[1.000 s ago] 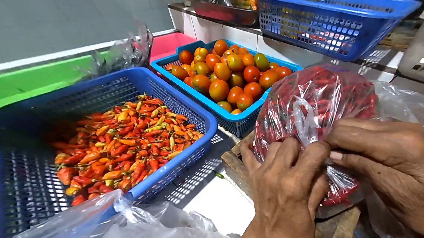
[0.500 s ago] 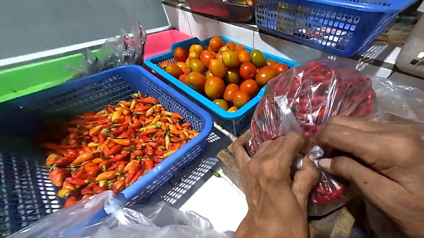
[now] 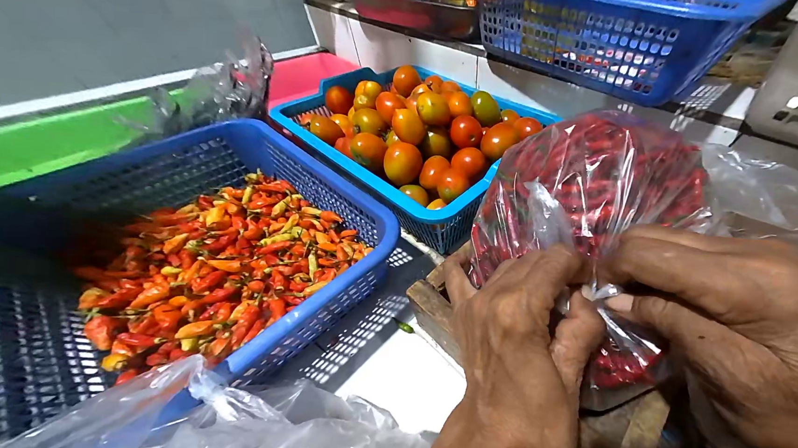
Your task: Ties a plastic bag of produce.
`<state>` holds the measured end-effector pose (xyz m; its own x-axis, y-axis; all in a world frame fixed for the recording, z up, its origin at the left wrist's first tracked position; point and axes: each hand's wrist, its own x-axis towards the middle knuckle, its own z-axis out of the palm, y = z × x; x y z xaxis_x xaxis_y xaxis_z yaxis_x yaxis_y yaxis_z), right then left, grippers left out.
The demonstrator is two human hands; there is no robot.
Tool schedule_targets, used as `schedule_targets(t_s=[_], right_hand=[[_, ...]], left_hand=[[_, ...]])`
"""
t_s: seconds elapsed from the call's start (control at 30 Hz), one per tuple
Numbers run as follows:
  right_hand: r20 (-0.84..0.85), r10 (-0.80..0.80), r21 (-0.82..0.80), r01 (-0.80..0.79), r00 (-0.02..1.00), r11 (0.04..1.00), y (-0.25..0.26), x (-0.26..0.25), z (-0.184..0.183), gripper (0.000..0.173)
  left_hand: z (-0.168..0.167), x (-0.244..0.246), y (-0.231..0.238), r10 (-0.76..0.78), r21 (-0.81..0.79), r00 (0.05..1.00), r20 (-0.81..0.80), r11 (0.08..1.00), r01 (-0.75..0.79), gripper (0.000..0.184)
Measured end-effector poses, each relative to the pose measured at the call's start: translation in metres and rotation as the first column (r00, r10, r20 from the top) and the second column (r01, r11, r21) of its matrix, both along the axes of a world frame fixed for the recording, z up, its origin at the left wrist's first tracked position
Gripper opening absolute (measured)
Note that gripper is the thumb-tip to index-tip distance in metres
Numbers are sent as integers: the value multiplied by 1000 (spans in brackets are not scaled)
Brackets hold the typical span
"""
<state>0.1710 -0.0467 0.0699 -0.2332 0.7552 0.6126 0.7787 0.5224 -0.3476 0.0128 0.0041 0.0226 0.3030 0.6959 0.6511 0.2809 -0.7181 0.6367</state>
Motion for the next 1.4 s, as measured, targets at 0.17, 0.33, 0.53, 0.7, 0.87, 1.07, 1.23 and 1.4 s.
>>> schedule_targets(t_s=[0.17,0.33,0.53,0.7,0.87,1.07,1.23,1.4], right_hand=[[-46,-29,20,30,998,999,0,0,-2,18],[-30,-11,56,13,999,998,0,0,-4,22],[-228,29,32,-22,973,999,0,0,-6,20],[-436,51,-2,-58,899,998,1,-1,-7,21],[-539,134,51,-126,832,991,2,2,-10,22],[-605,157,87,-131,780,988,1,-1,-13,22],[-563,103,18,-112,820,994,0,-3,-7,22],[-488,61,-110,-130,871,985,0,0,1,17]], left_hand=[[0,-6,5,-137,-20,990,-34,990,136,16],[0,-2,3,-111,18,994,15,994,110,12],[2,-2,1,-110,17,994,2,994,110,11],[4,-1,0,-83,22,996,14,996,83,9],[8,0,-2,-72,59,997,21,996,70,11],[10,3,-4,-45,114,999,-4,993,45,16],[7,6,-4,-52,60,998,22,997,50,17],[6,0,3,-140,-73,983,122,986,149,9]])
